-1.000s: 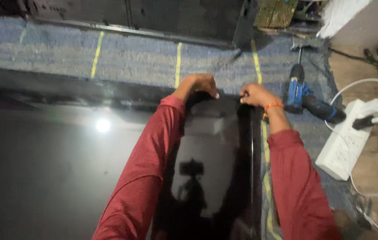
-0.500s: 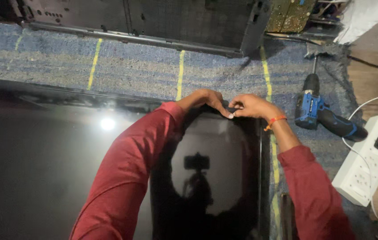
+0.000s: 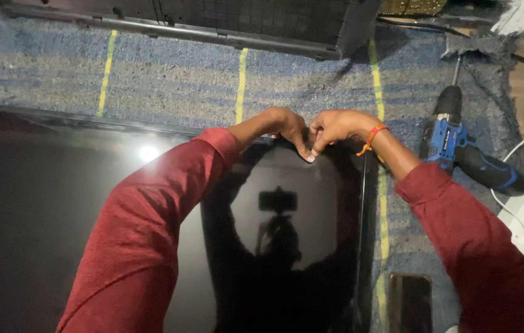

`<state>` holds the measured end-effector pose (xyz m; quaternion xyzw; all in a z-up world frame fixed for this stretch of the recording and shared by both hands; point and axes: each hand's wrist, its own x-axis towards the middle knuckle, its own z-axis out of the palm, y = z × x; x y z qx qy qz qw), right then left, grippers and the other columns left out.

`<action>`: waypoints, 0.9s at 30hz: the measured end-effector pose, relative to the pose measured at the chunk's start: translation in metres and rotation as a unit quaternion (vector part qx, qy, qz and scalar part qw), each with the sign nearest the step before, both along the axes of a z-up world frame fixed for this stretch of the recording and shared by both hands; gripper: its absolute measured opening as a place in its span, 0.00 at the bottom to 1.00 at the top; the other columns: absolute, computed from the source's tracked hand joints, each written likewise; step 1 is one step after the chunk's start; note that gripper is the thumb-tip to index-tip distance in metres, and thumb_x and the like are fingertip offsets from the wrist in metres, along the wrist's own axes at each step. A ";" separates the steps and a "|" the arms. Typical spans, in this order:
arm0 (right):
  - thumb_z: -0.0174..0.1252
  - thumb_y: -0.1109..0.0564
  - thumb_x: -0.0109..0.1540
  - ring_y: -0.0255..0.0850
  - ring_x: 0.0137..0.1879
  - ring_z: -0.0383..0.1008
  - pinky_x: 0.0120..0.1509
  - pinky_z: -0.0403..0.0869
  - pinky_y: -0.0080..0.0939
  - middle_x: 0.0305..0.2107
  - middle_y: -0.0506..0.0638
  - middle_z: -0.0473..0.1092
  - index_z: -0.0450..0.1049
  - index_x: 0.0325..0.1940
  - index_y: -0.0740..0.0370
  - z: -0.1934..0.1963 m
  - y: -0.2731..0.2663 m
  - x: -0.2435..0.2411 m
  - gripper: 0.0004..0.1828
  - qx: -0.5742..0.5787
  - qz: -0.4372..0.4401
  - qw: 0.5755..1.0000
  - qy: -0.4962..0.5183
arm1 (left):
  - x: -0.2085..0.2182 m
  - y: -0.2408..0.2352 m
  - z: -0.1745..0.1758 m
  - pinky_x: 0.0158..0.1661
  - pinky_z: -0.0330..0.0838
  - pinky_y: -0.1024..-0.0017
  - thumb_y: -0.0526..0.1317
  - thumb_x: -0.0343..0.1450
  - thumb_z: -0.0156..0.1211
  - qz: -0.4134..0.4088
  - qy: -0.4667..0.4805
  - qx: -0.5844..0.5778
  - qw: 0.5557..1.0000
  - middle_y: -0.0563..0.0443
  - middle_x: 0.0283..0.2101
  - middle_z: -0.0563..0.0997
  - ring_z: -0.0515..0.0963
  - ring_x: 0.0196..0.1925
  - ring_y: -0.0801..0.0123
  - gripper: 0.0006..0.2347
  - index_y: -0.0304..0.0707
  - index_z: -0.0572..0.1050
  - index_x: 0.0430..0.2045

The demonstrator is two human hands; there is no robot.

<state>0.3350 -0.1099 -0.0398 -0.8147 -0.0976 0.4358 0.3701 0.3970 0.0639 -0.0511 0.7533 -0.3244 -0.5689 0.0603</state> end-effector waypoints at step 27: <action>0.67 0.60 0.49 0.33 0.33 0.67 0.37 0.63 0.34 0.24 0.44 0.70 0.75 0.31 0.64 -0.014 -0.006 0.014 0.10 0.086 -0.010 0.990 0.115 | -0.011 0.009 0.017 0.43 0.79 0.56 0.58 0.43 0.82 0.178 0.051 0.029 0.982 0.42 0.41 0.87 0.86 0.42 0.53 0.34 0.33 0.85 0.37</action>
